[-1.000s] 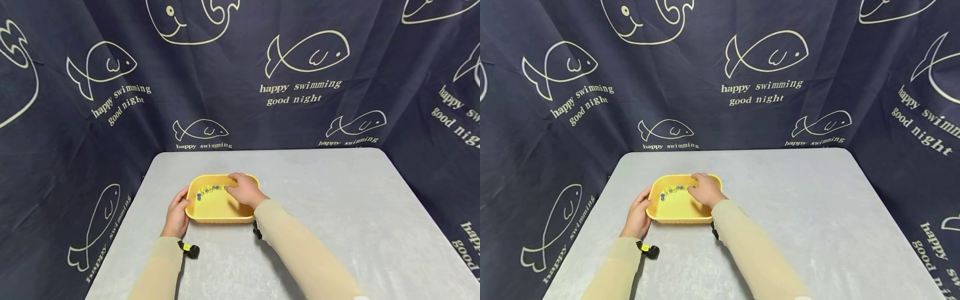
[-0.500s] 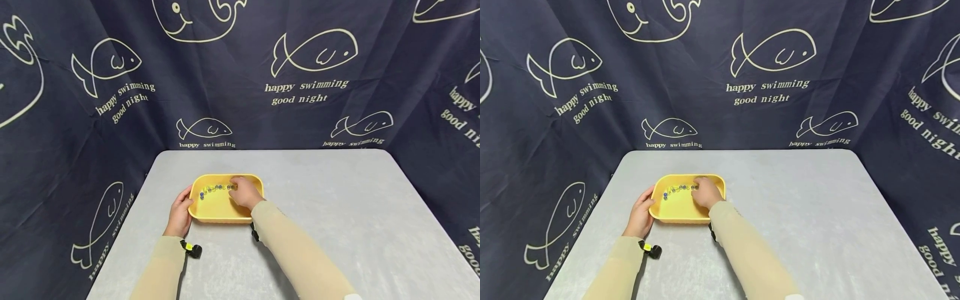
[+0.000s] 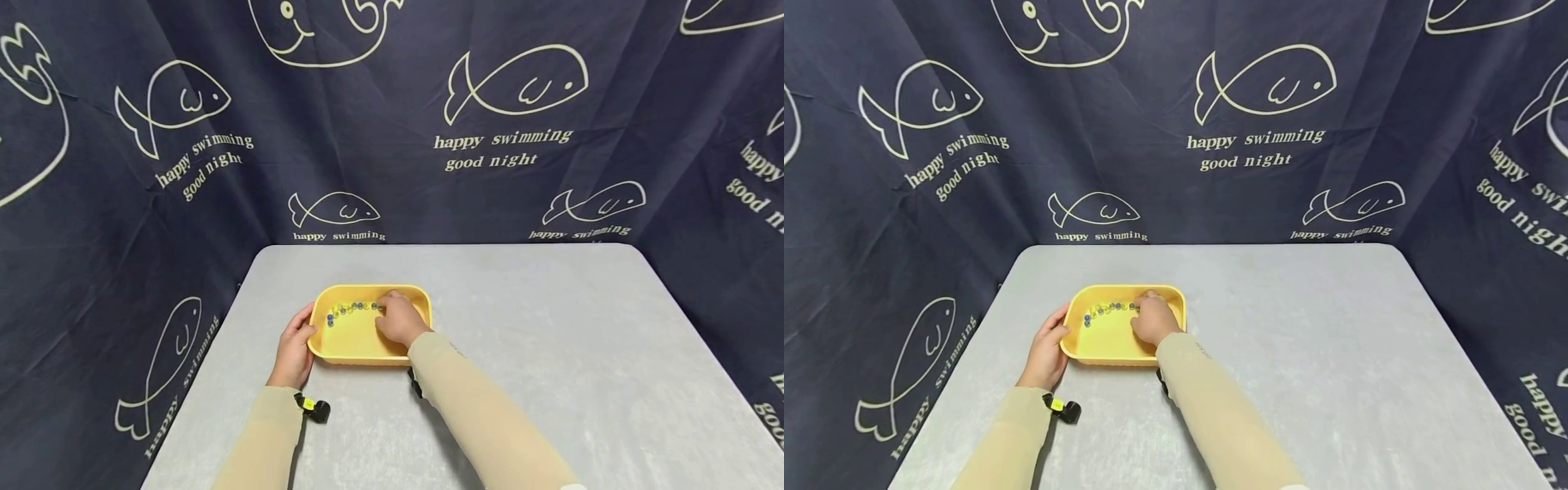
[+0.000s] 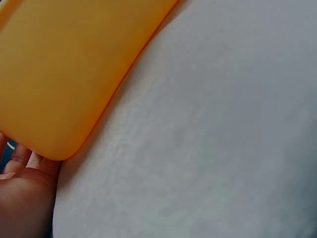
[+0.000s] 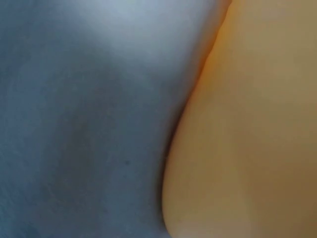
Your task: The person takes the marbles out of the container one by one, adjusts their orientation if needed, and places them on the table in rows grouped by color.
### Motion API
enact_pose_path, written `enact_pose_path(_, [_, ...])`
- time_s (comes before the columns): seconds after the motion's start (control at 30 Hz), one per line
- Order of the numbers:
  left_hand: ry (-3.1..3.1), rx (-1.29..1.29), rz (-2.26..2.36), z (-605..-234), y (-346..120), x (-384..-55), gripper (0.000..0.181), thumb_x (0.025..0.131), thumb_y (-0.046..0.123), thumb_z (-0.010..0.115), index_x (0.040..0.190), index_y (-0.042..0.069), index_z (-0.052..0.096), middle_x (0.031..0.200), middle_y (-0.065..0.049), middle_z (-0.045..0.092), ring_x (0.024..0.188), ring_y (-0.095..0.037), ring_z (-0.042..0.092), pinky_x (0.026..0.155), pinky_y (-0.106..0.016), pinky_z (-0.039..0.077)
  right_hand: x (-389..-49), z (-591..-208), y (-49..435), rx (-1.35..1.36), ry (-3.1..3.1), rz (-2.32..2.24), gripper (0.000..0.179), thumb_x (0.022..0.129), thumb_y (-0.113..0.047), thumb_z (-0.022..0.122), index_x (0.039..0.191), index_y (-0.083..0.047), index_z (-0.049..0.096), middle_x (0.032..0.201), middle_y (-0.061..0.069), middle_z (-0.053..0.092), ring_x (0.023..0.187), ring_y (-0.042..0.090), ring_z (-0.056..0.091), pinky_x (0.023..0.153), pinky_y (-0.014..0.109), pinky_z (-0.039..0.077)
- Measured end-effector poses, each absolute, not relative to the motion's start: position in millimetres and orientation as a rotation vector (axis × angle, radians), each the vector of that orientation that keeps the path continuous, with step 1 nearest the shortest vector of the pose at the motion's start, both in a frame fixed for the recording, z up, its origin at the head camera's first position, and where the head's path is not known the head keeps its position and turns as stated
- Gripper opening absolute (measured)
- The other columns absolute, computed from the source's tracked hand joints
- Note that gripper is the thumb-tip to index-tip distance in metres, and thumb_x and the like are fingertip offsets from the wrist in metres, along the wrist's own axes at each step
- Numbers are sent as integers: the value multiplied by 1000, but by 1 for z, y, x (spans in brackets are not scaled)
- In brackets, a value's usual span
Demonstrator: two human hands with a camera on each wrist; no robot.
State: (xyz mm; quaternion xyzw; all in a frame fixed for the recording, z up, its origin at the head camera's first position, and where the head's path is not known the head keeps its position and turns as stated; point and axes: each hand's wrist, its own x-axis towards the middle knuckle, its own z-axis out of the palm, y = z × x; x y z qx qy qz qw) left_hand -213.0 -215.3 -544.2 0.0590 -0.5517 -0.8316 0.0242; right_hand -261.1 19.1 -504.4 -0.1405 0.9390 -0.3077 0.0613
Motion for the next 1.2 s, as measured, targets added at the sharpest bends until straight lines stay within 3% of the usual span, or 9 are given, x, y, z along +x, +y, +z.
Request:
enact_pose_path(0.13, [-1705,180,-2569,-545,-215,-214,57,98,-12,41,154,-2,42,161,-15,37,148,-23,35,116,-36,38,-263,-505,20,-379,2848,-931,31,91,-3,66,122,-1,72,121,11,64,119,27,59,108,38,46])
enact_pose_path(0.27, [-1710,185,-2567,-545,-215,-215,57,98,-11,42,154,-1,43,161,-14,37,148,-22,35,116,-34,39,-265,-506,22,-311,2851,-938,11,90,1,68,97,-5,74,102,6,66,96,22,60,92,35,51])
enact_pose_path(0.37, [-1718,191,-2556,-545,-215,-215,57,97,-11,43,154,0,44,161,-14,37,148,-22,36,115,-33,40,-267,-507,22,-310,2845,-958,9,86,0,72,88,-9,73,93,3,65,88,19,57,85,34,51])
enact_pose_path(0.57, [-1715,188,-2557,-545,-215,-215,56,98,-11,43,153,-1,44,161,-14,38,147,-22,36,114,-32,40,-267,-507,22,-338,2826,-984,11,86,0,75,90,-10,74,96,0,68,90,16,60,88,34,54])
enact_pose_path(0.77, [-1718,180,-2558,-546,-215,-215,58,97,-11,44,154,-1,43,161,-14,37,148,-22,36,115,-32,39,-266,-505,24,-326,2790,-1077,6,90,-4,72,89,-10,71,90,0,64,82,16,56,83,32,51])
enact_pose_path(1.0, [-1700,178,-2565,-547,-215,-215,58,96,-11,44,154,-2,43,161,-15,36,149,-23,34,115,-32,39,-262,-496,27,-378,2760,-1277,7,94,-7,71,97,-8,77,90,-1,70,81,14,60,77,30,53])
enact_pose_path(1.2, [-1719,191,-2553,-546,-214,-214,57,98,-11,43,154,-1,42,162,-14,35,149,-22,33,116,-32,38,-255,-486,33,-407,2750,-1386,13,94,-9,73,105,-4,79,94,0,72,88,16,64,84,33,55])
